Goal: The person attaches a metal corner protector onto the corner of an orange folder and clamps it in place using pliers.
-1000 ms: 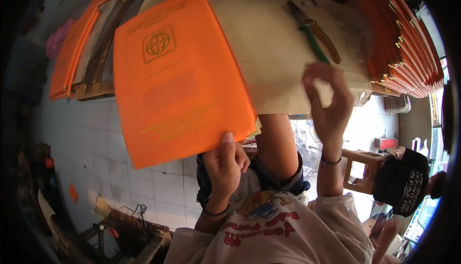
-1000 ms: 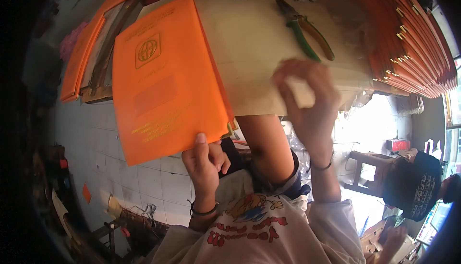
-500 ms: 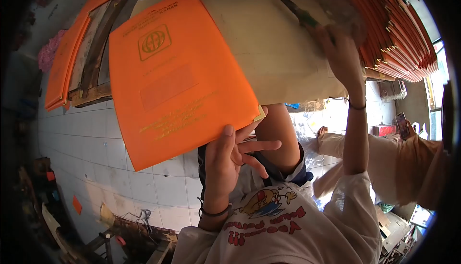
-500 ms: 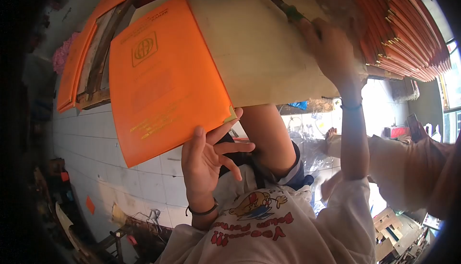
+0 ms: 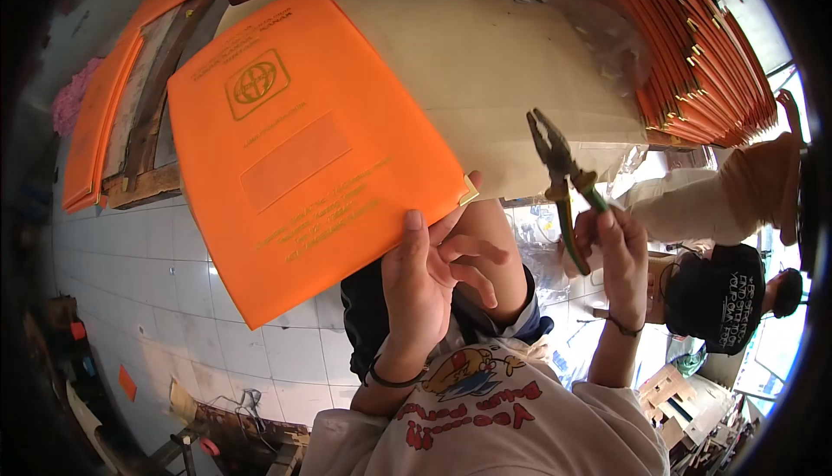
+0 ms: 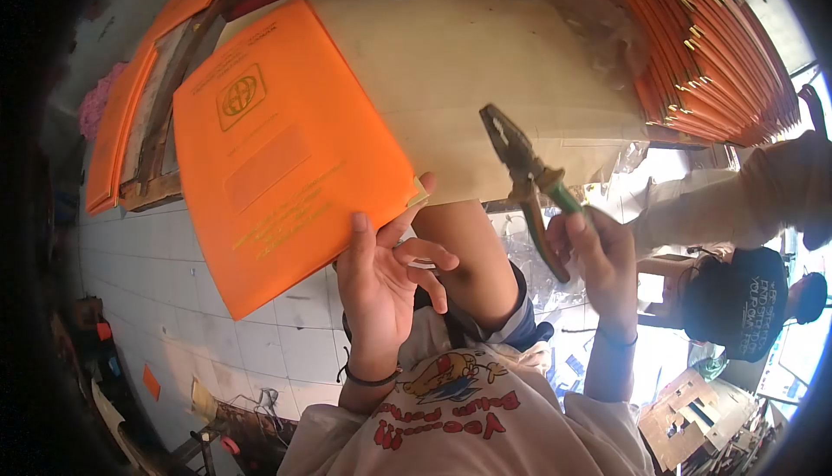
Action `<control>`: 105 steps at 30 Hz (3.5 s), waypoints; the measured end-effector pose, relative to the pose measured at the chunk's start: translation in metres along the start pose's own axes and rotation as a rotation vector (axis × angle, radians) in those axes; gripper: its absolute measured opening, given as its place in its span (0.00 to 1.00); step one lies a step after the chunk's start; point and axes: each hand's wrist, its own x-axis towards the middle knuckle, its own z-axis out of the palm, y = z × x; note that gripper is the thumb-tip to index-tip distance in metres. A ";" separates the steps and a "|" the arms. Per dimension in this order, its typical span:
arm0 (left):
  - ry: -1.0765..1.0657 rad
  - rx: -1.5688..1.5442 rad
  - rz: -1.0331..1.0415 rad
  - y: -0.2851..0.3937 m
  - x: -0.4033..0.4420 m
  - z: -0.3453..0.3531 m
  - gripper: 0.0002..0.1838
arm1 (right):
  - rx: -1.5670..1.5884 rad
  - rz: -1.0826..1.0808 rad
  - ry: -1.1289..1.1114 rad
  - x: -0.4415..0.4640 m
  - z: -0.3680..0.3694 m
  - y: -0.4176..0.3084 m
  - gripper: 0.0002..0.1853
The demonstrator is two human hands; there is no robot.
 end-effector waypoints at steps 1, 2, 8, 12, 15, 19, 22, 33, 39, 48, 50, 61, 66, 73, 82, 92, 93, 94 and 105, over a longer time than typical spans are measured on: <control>-0.001 0.028 0.018 -0.002 0.000 -0.001 0.35 | 0.035 -0.024 -0.034 -0.005 0.001 0.004 0.25; -0.002 0.055 0.034 -0.004 0.000 -0.002 0.35 | 0.056 -0.012 -0.047 -0.009 0.001 0.006 0.25; -0.007 0.065 0.023 -0.007 0.000 -0.007 0.36 | 0.082 0.042 -0.079 -0.022 0.008 0.005 0.29; 0.013 0.117 0.017 -0.008 0.001 -0.008 0.35 | 0.157 0.031 -0.110 -0.024 0.016 0.005 0.30; -0.010 0.139 0.017 -0.007 0.001 -0.009 0.35 | 0.269 0.116 -0.186 -0.030 0.020 0.011 0.30; -0.011 0.157 0.018 -0.008 0.000 -0.011 0.35 | 0.287 0.185 -0.222 -0.039 0.025 0.023 0.28; 0.011 0.207 0.032 -0.007 0.001 -0.009 0.35 | 0.291 0.223 -0.186 -0.054 0.030 0.033 0.25; 0.046 0.216 0.076 -0.012 0.001 -0.009 0.38 | 0.147 0.065 -0.290 -0.057 0.046 0.006 0.27; 0.017 0.266 0.128 -0.013 0.004 -0.011 0.36 | 0.131 0.043 -0.332 -0.054 0.047 0.004 0.25; 0.063 0.374 0.175 -0.018 0.005 -0.015 0.36 | 0.040 0.027 -0.275 -0.056 0.055 -0.001 0.30; 0.067 0.366 0.172 -0.019 0.005 -0.014 0.36 | 0.036 0.008 -0.253 -0.057 0.057 -0.001 0.30; 0.104 0.333 0.118 -0.016 0.002 -0.009 0.34 | -0.036 0.033 -0.295 -0.062 0.056 -0.001 0.28; 0.090 0.311 0.125 -0.019 0.002 -0.012 0.34 | -0.001 0.059 -0.333 -0.059 0.052 0.000 0.26; 0.044 0.291 0.073 -0.014 0.000 -0.014 0.34 | 0.046 0.183 -0.417 -0.056 0.047 -0.012 0.23; -0.465 0.610 -0.400 0.056 -0.044 -0.038 0.31 | 0.151 0.195 -0.291 -0.055 0.055 -0.017 0.24; -0.833 1.716 0.545 0.126 0.051 0.003 0.28 | 0.123 0.201 -0.392 -0.053 0.044 -0.011 0.25; -0.872 1.731 0.580 0.116 0.072 -0.005 0.28 | 0.109 0.197 -0.391 -0.054 0.044 -0.012 0.25; -0.948 1.704 0.593 0.111 0.088 -0.011 0.27 | 0.097 0.193 -0.388 -0.053 0.045 -0.013 0.24; -1.174 1.417 0.590 0.089 0.143 -0.015 0.15 | 0.016 -0.045 -0.206 -0.034 0.049 -0.024 0.15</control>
